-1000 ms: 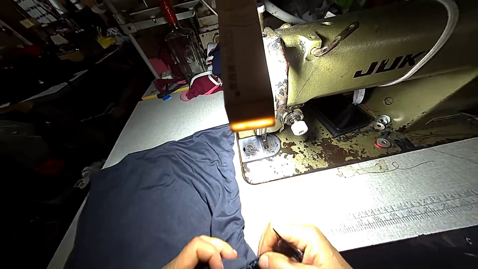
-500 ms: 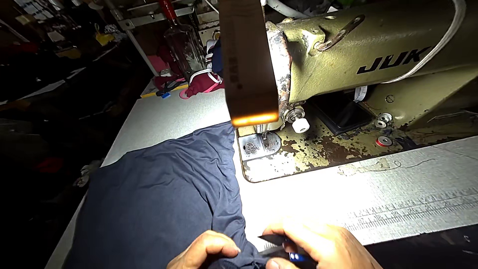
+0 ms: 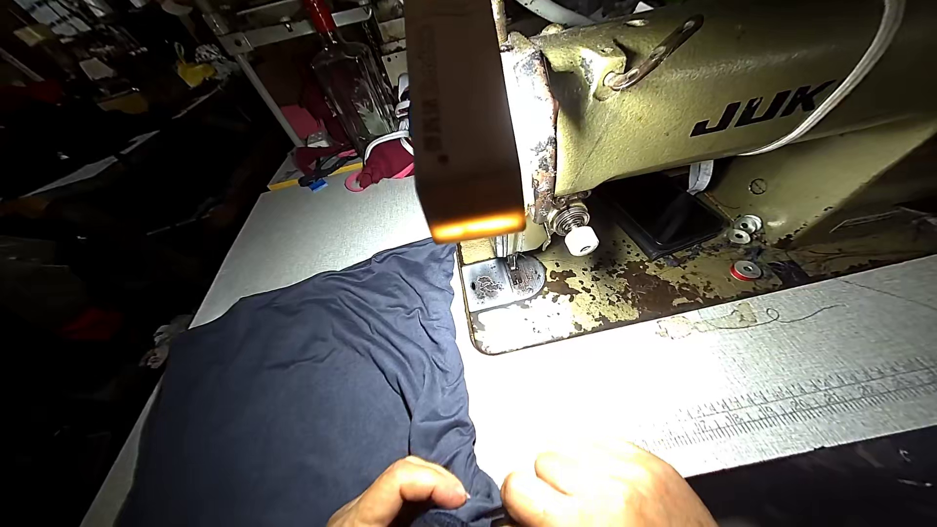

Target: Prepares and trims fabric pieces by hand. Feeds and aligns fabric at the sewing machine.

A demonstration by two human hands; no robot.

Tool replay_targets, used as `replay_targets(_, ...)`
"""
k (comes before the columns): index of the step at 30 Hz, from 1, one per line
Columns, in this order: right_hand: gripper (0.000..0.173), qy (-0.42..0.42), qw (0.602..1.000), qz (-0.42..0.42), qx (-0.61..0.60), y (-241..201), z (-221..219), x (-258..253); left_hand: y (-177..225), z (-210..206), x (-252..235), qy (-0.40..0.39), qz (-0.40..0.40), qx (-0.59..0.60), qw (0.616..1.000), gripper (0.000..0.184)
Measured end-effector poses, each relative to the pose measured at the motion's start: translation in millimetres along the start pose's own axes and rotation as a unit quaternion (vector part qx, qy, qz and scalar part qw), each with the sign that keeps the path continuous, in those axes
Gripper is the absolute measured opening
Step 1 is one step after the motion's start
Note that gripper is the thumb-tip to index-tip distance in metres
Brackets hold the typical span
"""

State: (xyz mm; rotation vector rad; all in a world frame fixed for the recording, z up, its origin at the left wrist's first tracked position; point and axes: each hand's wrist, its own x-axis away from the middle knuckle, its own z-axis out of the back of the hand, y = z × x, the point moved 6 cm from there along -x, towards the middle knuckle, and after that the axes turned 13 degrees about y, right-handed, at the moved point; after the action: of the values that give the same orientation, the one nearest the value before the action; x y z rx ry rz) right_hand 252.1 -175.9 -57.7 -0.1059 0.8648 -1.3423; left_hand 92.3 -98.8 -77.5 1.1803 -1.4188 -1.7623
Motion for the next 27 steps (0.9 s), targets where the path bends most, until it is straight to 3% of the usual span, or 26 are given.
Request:
replay_targets(13,0.029,0.024,0.998,-0.033,-0.055,4.8,-2.9,0.9,0.7,1.4,3.2,0.005,0.014,-0.008,1.000,0.026)
replay_targets(17,0.030,-0.006,0.994,-0.064,-0.084,8.5,-4.2,1.9,-1.6,1.9,4.5,0.004,0.025,-0.022,0.999,0.017)
replay_targets(23,0.033,-0.138,0.939,-0.215,-0.231,18.5,-12.7,7.1,-11.0,1.2,5.0,0.059,0.121,0.051,0.990,0.021)
replay_targets(27,0.035,-0.158,0.903,-0.257,-0.306,22.6,-20.1,9.6,-6.3,0.2,2.7,0.120,0.175,0.052,0.976,0.028)
